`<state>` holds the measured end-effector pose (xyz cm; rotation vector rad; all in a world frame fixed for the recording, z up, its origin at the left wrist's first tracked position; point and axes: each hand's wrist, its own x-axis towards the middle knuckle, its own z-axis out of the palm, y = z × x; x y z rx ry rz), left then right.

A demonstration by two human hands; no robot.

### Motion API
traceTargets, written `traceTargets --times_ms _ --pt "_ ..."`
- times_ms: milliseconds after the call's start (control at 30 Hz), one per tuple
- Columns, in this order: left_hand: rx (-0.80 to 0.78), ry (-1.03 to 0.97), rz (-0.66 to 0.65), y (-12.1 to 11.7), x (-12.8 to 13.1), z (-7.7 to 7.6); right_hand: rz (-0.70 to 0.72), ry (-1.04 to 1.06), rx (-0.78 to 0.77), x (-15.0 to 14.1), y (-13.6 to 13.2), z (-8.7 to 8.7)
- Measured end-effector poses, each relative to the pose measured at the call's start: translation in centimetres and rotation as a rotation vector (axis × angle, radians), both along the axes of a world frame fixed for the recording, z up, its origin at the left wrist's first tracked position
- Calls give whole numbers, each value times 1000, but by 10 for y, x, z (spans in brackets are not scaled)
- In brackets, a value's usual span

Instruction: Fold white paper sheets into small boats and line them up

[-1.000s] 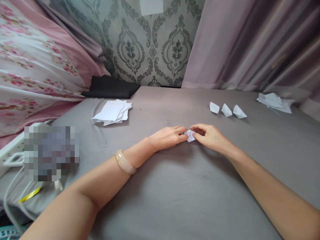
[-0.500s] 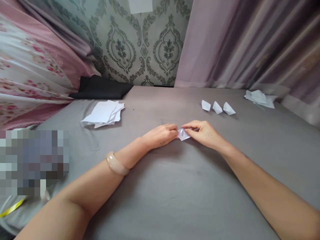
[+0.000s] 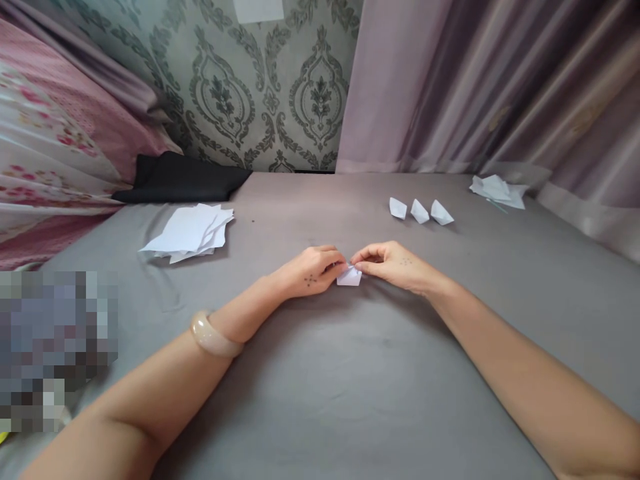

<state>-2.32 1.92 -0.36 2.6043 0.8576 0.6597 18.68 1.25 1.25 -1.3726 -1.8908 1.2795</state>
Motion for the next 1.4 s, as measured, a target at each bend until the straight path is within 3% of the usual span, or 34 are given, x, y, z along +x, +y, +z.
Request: traceTargets --times_ms 133,300,433,533,633,767,867,1200,1400 --pt "64 10 110 -3 5 -2 -75 30 -63 -4 -3 6" --pt "276 -5 372 -10 9 -2 -240 111 -121 -13 -9 14" --pt "292 -45 411 -16 15 -1 -323 184 -152 -24 -11 6" --pt "165 -175 465 -19 20 -2 -378 227 -54 -28 -9 -6" --pt "-80 -370 498 -17 22 -4 -383 167 123 -27 -9 -14" --pt "-548 -559 399 -11 23 -5 -345 60 329 -25 -12 -16" --pt "-747 -646 339 -9 24 -3 -331 52 336 -24 -13 -15" --pt "-854 -693 378 -13 25 2 -262 262 67 -24 -9 -10" --pt "-867 -684 409 -11 27 -2 -302 239 34 -25 -9 -9"
